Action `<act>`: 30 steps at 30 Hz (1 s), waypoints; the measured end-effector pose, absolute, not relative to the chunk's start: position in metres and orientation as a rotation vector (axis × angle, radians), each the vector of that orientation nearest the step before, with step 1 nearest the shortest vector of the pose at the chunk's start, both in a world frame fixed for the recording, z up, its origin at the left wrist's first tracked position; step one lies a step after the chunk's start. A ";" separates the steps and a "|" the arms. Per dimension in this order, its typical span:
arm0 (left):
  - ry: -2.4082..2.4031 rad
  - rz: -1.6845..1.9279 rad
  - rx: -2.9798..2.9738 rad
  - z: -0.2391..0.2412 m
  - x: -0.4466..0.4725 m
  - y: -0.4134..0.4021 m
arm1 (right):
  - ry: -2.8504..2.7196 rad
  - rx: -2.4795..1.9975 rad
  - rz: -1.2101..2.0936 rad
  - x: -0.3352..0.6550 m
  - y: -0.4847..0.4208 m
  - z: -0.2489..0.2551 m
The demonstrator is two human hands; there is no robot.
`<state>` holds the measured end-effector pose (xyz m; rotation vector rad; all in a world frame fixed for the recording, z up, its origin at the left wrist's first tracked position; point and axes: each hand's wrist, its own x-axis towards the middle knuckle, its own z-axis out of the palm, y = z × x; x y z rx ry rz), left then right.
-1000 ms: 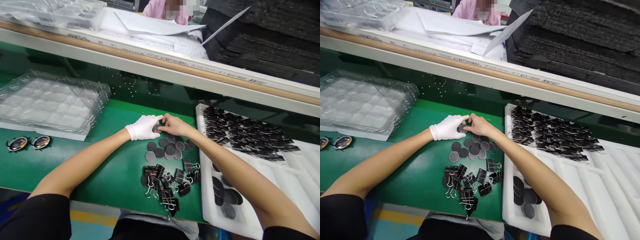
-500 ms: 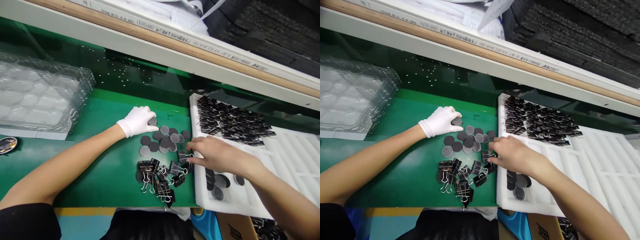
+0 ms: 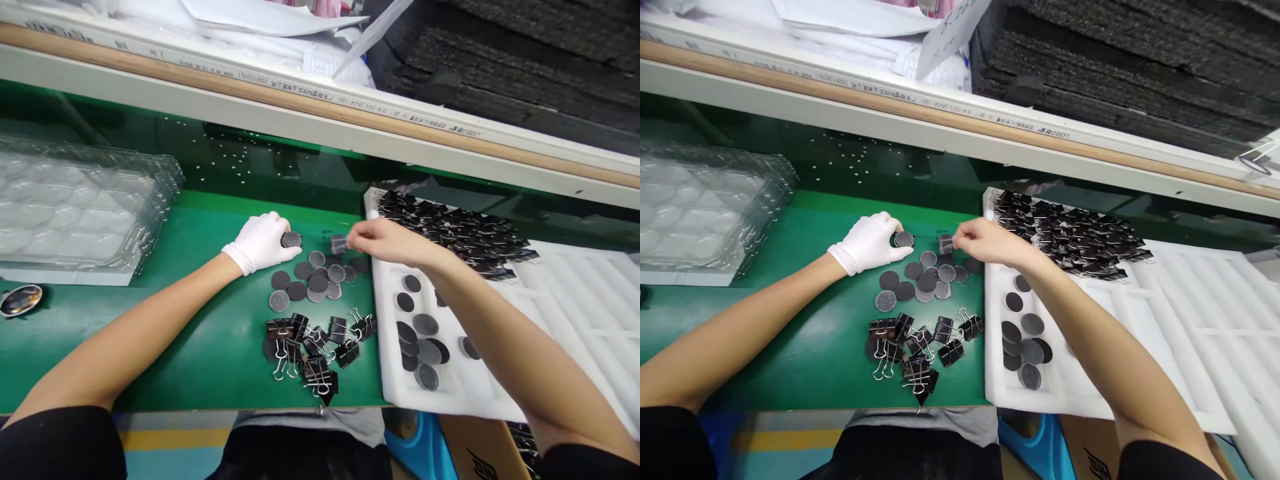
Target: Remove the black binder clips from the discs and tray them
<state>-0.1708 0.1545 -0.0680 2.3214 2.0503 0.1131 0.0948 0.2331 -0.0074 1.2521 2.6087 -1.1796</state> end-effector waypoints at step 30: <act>1.799 0.017 2.441 -0.075 -0.183 0.175 | 2.747 1.911 -0.843 -0.021 0.265 -0.104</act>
